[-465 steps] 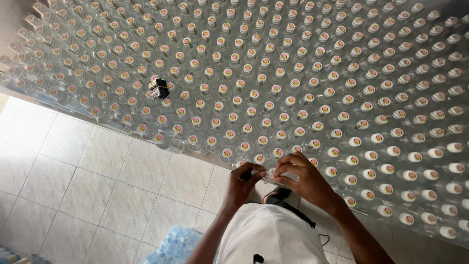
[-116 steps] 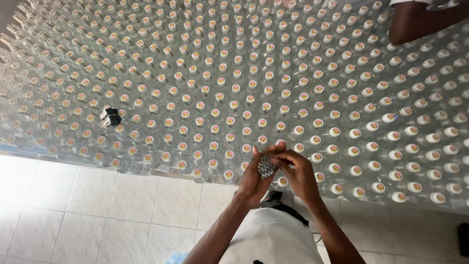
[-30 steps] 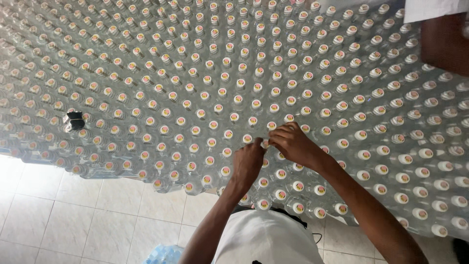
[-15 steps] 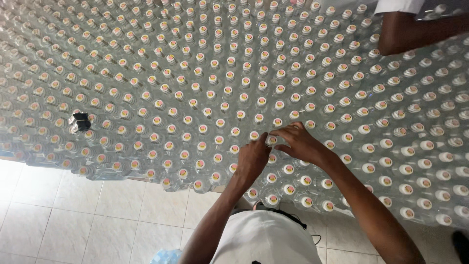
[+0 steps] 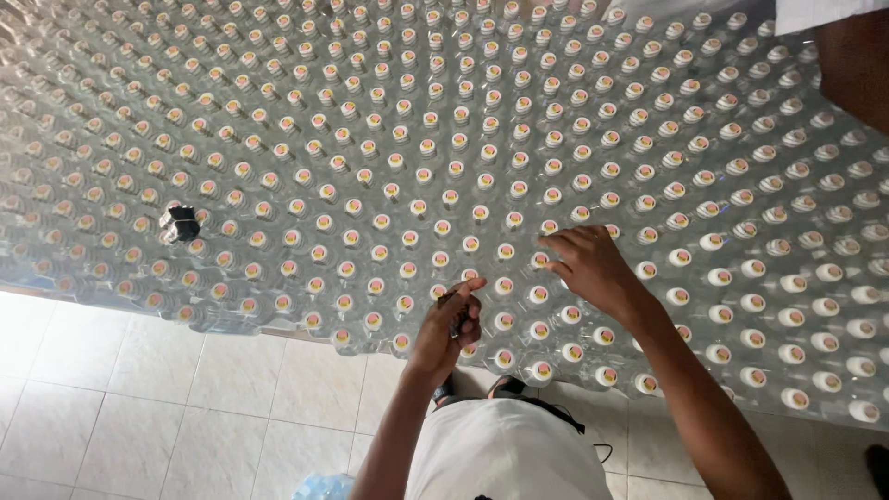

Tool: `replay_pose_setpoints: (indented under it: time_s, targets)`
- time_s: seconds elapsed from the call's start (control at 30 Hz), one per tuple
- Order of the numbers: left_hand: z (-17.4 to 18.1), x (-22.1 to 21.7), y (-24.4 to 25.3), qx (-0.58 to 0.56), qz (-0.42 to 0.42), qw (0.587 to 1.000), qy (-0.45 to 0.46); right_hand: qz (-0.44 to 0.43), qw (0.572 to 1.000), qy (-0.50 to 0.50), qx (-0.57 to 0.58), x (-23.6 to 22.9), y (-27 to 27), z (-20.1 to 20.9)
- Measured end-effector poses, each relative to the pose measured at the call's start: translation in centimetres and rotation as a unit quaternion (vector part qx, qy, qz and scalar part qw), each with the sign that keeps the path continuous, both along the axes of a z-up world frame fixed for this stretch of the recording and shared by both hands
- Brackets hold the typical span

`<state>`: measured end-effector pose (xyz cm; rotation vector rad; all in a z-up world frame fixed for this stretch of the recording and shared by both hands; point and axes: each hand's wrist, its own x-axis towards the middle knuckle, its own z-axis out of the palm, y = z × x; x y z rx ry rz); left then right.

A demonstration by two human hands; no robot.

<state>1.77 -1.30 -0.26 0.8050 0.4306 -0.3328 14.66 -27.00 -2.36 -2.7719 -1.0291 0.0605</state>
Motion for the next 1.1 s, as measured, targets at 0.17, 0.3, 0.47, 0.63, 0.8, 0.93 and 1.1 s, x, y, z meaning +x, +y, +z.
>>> replay_pose_setpoints:
  time_s: [0.17,0.3,0.47,0.63,0.8,0.93,1.1]
  targets:
    - [-1.8,-0.7,1.2,-0.151,0.036,0.987,-0.035,-0.035,0.990,0.046,0.132,-3.7,4.2,4.3]
    - [-0.5,-1.4,1.5,-0.192,0.049,0.974,-0.106,-0.104,0.928,0.196,0.298,-8.9,9.7,6.9]
    - [1.1,-2.3,2.5,-0.201,0.035,0.972,-0.113,-0.150,0.902,0.216,0.344,-11.5,14.2,5.1]
    - [-0.4,-3.5,3.6,-0.213,0.053,0.970,-0.103,-0.213,0.849,0.266,0.403,-12.6,15.1,3.7]
    - [-2.1,-3.8,3.8,-0.261,0.061,0.958,-0.105,-0.237,0.842,0.269,0.404,-13.6,16.1,3.8]
    - [-1.2,-3.9,4.1,-0.251,0.067,0.963,-0.070,-0.259,0.869,0.229,0.355,-14.6,16.9,4.0]
    - [-0.3,-4.2,4.5,-0.231,0.074,0.969,-0.047,-0.262,0.885,0.169,0.345,-15.1,16.5,3.1]
